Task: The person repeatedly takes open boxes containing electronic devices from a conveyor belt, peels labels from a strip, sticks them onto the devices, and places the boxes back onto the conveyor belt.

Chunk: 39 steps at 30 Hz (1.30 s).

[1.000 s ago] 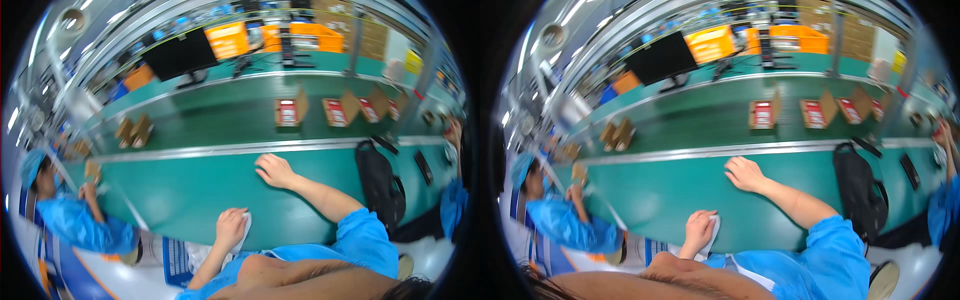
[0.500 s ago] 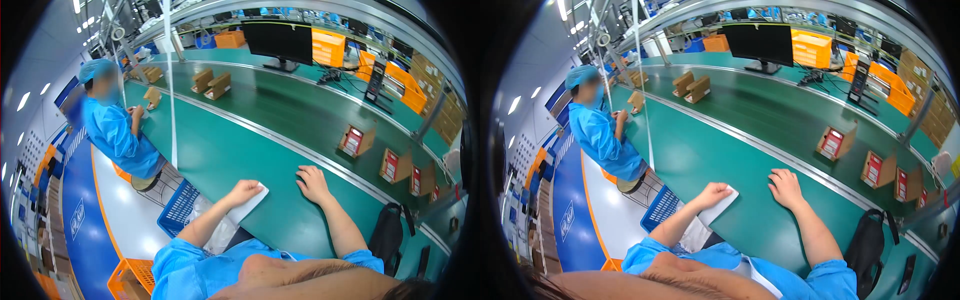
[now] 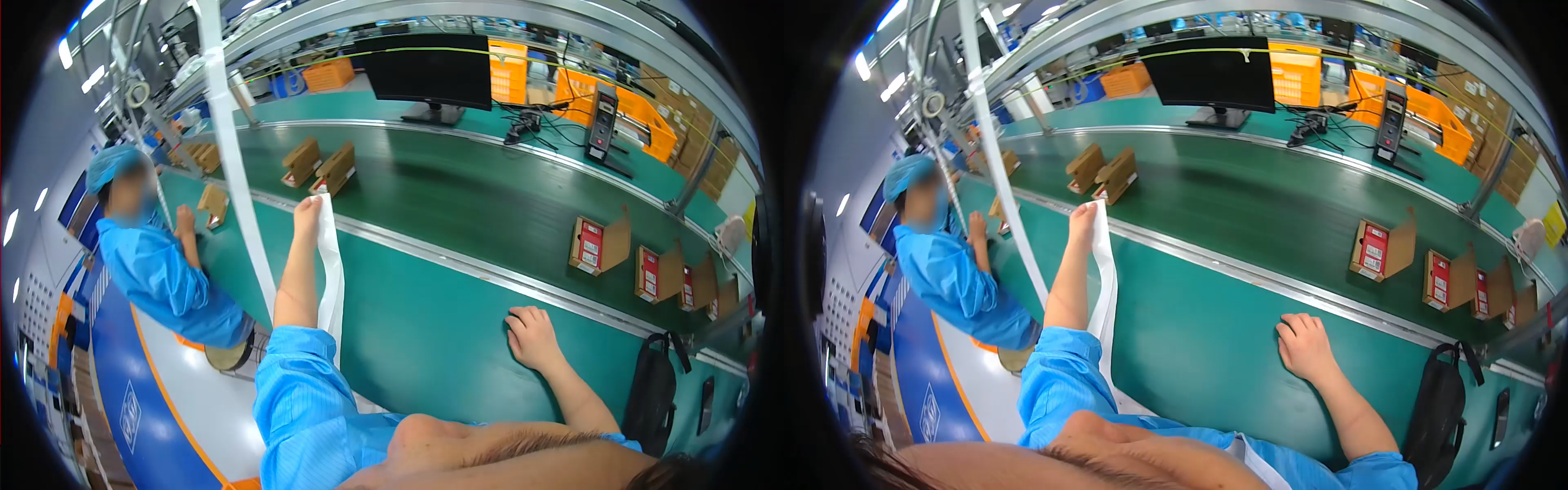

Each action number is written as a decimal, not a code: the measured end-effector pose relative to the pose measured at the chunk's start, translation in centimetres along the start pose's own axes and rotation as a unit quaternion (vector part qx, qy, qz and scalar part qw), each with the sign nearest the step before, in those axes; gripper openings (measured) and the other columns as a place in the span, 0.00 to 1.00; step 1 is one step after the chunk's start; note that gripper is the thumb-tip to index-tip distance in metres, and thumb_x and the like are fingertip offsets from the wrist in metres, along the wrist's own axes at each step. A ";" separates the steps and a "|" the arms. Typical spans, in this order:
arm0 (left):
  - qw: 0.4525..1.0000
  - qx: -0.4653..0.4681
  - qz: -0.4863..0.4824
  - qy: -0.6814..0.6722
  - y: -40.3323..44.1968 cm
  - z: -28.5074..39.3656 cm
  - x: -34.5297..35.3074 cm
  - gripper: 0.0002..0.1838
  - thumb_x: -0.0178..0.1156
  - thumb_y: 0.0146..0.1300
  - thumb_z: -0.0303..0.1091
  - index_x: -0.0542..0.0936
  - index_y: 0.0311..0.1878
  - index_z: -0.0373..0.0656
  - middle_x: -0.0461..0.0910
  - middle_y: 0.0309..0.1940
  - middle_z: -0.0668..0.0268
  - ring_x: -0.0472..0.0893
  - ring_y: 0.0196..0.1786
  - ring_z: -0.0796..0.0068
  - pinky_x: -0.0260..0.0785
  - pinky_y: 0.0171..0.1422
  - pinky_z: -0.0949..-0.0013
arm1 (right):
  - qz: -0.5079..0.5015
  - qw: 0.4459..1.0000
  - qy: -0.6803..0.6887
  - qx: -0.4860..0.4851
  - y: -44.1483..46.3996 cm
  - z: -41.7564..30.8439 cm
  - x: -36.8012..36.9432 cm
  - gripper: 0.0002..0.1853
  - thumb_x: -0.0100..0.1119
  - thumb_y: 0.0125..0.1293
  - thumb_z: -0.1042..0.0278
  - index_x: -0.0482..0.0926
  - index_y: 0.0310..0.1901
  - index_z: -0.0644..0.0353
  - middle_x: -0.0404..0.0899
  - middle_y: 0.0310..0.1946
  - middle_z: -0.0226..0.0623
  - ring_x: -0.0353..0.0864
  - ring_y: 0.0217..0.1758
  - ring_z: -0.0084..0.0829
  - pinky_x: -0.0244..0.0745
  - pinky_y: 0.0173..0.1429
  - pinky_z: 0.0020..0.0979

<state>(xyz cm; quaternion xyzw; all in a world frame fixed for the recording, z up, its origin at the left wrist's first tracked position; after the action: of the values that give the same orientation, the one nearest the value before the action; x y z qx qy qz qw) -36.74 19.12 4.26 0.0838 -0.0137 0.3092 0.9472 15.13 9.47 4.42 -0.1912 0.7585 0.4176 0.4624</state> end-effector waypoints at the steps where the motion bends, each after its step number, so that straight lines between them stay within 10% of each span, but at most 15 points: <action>1: 1.000 0.017 0.000 -0.014 1.6 0.1 0.2 0.08 0.54 0.65 0.35 0.79 0.36 0.41 0.79 0.25 0.70 0.74 0.24 0.82 0.65 0.28 0.77 | -0.009 1.000 -0.009 0.008 0.2 -0.1 0.0 0.14 0.59 0.46 0.74 0.75 0.38 0.59 0.74 0.44 0.41 0.72 0.47 0.39 0.66 0.48 0.38; 9: 0.996 0.062 0.020 -0.059 9.3 -0.7 2.8 0.12 0.56 0.63 0.36 0.80 0.38 0.34 0.78 0.25 0.70 0.73 0.24 0.82 0.64 0.28 0.76 | -0.057 0.998 -0.035 0.011 1.1 -0.3 0.3 0.16 0.58 0.46 0.72 0.74 0.40 0.59 0.69 0.47 0.45 0.70 0.47 0.42 0.65 0.47 0.40; 15: 0.949 0.087 0.115 0.279 4.1 2.1 5.7 0.14 0.56 0.58 0.40 0.80 0.32 0.36 0.78 0.20 0.61 0.75 0.26 0.73 0.65 0.34 0.65 | -0.059 0.998 -0.018 0.014 0.9 -0.1 0.6 0.17 0.58 0.46 0.72 0.73 0.42 0.59 0.68 0.48 0.45 0.69 0.49 0.43 0.64 0.49 0.41; 20: 0.998 0.001 -0.063 -0.003 -11.2 4.2 13.7 0.10 0.55 0.63 0.33 0.79 0.31 0.37 0.71 0.22 0.77 0.63 0.25 0.89 0.54 0.28 0.79 | 0.002 0.999 -0.036 -0.009 0.8 -0.6 0.0 0.11 0.56 0.49 0.73 0.74 0.37 0.60 0.73 0.43 0.43 0.72 0.45 0.41 0.67 0.45 0.38; 26: 0.973 -0.066 -0.211 -0.067 -24.3 11.3 13.6 0.12 0.53 0.66 0.33 0.79 0.41 0.32 0.81 0.32 0.65 0.76 0.32 0.84 0.68 0.37 0.80 | 0.071 0.978 0.026 -0.196 1.2 -11.6 2.0 0.12 0.53 0.52 0.71 0.76 0.38 0.68 0.75 0.47 0.51 0.75 0.53 0.39 0.71 0.56 0.34; 35: 0.947 -0.199 -0.250 -0.022 -32.0 6.6 12.2 0.12 0.53 0.63 0.30 0.79 0.43 0.31 0.81 0.41 0.59 0.79 0.35 0.80 0.70 0.41 0.77 | -0.061 0.991 -0.122 -0.003 1.1 -10.8 5.0 0.25 0.52 0.57 0.63 0.69 0.51 0.75 0.64 0.57 0.63 0.66 0.61 0.54 0.60 0.65 0.43; 39: 0.950 -0.122 -0.288 0.011 -32.6 5.1 13.3 0.09 0.57 0.61 0.29 0.81 0.37 0.32 0.74 0.54 0.56 0.72 0.53 0.72 0.65 0.54 0.70 | -0.068 0.996 0.004 0.054 0.9 -11.2 1.1 0.26 0.61 0.53 0.66 0.70 0.52 0.72 0.67 0.56 0.56 0.69 0.59 0.49 0.66 0.61 0.41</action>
<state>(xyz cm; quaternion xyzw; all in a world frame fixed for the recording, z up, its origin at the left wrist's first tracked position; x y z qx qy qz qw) -6.62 0.11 5.40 -0.0359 -0.0164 0.0197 0.9990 7.89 1.07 6.34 -0.2190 0.7666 0.3432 0.4966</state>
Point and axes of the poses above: each hand's wrist, its own y-axis towards the middle knuckle, its own x-axis out of the palm, z = x × y, the point moved 7 cm from there along y, towards the middle knuckle
